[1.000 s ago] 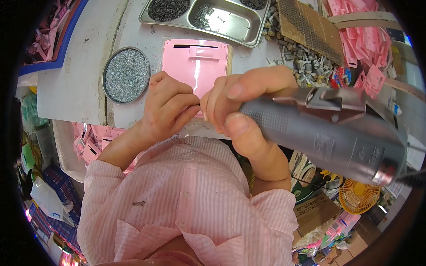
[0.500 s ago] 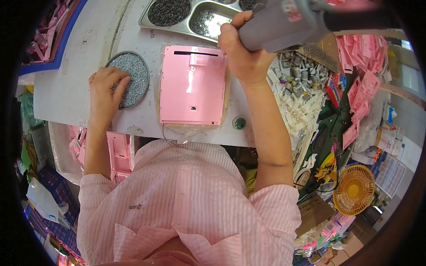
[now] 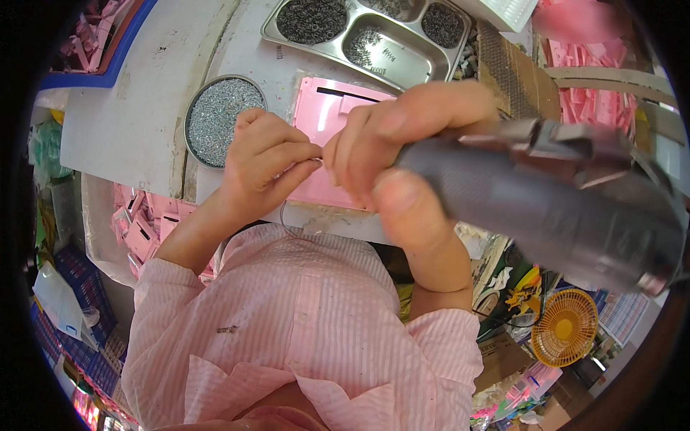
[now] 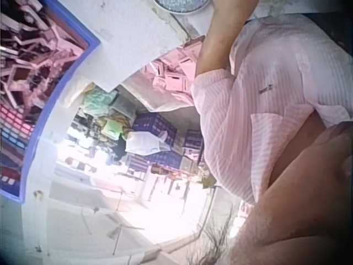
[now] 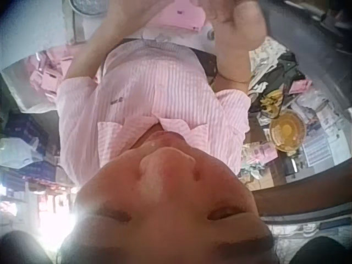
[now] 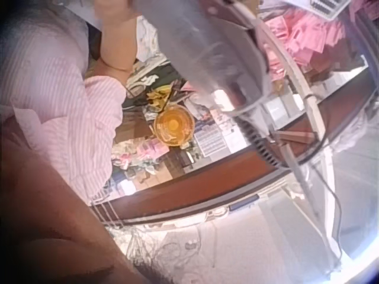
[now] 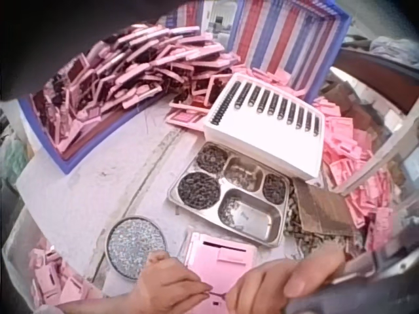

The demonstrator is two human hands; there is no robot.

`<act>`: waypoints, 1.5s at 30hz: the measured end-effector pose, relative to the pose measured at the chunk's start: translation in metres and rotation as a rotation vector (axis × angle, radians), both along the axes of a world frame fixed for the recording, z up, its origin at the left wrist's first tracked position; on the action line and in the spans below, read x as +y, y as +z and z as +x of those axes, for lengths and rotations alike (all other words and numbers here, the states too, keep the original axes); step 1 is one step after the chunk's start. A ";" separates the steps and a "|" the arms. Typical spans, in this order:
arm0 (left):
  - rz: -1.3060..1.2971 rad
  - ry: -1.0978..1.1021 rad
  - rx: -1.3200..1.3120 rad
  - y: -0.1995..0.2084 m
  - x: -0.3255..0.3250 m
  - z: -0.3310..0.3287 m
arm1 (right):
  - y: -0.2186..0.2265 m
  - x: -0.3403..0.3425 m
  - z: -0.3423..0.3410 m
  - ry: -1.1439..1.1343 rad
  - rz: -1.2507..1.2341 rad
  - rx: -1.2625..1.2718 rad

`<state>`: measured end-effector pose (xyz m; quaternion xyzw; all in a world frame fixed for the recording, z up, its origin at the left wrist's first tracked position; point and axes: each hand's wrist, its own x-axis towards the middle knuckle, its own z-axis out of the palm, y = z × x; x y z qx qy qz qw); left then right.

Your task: Assemble a pink toy device by installing internal components, soldering wires, and securing the casing with an electric screwdriver.

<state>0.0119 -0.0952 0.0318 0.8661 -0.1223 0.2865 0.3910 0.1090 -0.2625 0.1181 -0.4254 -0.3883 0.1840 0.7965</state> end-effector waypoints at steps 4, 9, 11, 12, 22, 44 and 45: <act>-0.008 -0.001 -0.004 -0.006 0.003 -0.006 | -0.005 0.010 -0.017 0.001 0.015 0.111; 0.078 0.147 0.003 -0.003 0.020 -0.014 | -0.016 0.031 -0.011 0.030 0.064 0.069; 0.083 0.315 0.047 -0.003 0.040 -0.014 | -0.021 0.039 0.003 -0.030 0.074 0.019; 0.179 0.332 0.185 -0.007 0.054 -0.019 | -0.024 0.041 0.010 -0.074 0.072 -0.010; 0.352 0.437 0.318 -0.027 0.093 -0.023 | -0.033 0.056 0.025 -0.042 0.075 -0.048; 0.353 -0.096 0.142 -0.023 0.051 -0.016 | -0.056 0.087 0.044 -0.224 0.012 0.002; 0.364 -0.091 0.145 -0.023 0.050 -0.016 | -0.057 0.088 0.043 -0.251 -0.066 -0.021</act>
